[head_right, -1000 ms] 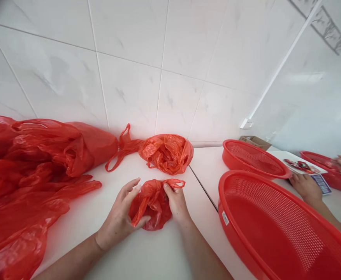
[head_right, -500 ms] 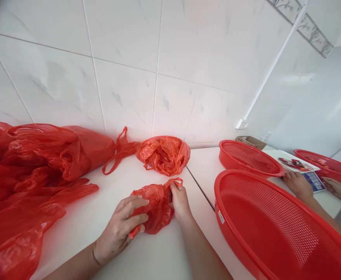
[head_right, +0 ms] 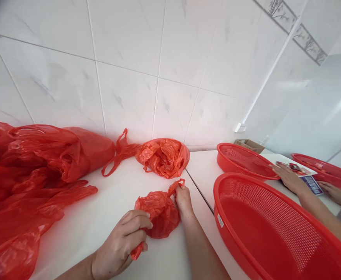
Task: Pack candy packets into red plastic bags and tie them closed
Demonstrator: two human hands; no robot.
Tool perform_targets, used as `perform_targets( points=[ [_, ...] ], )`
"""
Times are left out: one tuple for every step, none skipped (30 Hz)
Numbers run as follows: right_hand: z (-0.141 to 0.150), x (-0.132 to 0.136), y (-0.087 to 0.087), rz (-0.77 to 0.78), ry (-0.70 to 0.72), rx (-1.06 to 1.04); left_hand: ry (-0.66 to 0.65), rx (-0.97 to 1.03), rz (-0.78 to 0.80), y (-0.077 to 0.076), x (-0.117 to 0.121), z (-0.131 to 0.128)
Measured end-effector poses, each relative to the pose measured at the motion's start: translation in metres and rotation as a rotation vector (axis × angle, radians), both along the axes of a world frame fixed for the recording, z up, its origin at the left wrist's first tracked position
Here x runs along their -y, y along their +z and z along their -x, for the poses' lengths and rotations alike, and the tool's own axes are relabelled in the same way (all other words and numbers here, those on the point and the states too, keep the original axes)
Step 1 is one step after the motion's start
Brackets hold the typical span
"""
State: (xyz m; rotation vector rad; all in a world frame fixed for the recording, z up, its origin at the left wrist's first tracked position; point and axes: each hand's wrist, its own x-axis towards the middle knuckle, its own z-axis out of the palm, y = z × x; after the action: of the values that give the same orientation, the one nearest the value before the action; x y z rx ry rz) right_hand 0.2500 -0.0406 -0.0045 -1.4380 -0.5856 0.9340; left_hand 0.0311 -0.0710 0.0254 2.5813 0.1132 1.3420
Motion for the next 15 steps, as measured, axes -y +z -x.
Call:
perform_targets(
  points=[
    [-0.001, 0.001, -0.001, -0.008, 0.009, -0.006, 0.011, -0.002, -0.002, -0.001, 0.0, 0.0],
    [-0.003, 0.002, -0.001, -0.019, 0.016, -0.012, 0.031, -0.009, -0.011, -0.003, 0.0, 0.0],
    [-0.005, 0.003, -0.001, -0.035, 0.023, -0.017, 0.061, -0.019, -0.028, -0.006, 0.0, 0.0],
    [-0.007, 0.004, -0.001, -0.056, 0.033, -0.021, 0.095, -0.036, -0.047, -0.009, -0.001, 0.0],
    [-0.009, 0.006, -0.001, -0.08, 0.047, -0.025, 0.132, -0.065, -0.057, -0.013, -0.002, -0.001],
    [-0.009, 0.008, 0.001, -0.103, 0.073, -0.031, 0.169, -0.098, -0.057, -0.017, -0.003, -0.002],
    [-0.007, 0.01, 0.002, -0.122, 0.11, -0.04, 0.207, -0.134, -0.04, -0.021, -0.004, -0.004],
    [-0.004, 0.012, 0.004, -0.136, 0.159, -0.051, 0.245, -0.168, -0.004, -0.024, -0.006, -0.006],
    [0.001, 0.015, 0.007, -0.141, 0.217, -0.064, 0.28, -0.197, 0.044, -0.027, -0.007, -0.007],
    [0.007, 0.017, 0.01, -0.14, 0.279, -0.079, 0.311, -0.22, 0.095, -0.03, -0.009, -0.008],
    [0.013, 0.019, 0.012, -0.137, 0.353, -0.092, 0.334, -0.238, 0.14, -0.031, -0.011, -0.009],
    [0.02, 0.021, 0.015, -0.141, 0.436, -0.097, 0.342, -0.255, 0.176, -0.032, -0.012, -0.01],
    [0.027, 0.022, 0.017, -0.148, 0.523, -0.093, 0.335, -0.272, 0.203, -0.032, -0.014, -0.01],
    [0.032, 0.024, 0.018, -0.158, 0.603, -0.081, 0.315, -0.279, 0.223, -0.031, -0.015, -0.009],
    [0.036, 0.025, 0.019, -0.164, 0.669, -0.067, 0.289, -0.276, 0.244, -0.03, -0.015, -0.009]
  ],
)
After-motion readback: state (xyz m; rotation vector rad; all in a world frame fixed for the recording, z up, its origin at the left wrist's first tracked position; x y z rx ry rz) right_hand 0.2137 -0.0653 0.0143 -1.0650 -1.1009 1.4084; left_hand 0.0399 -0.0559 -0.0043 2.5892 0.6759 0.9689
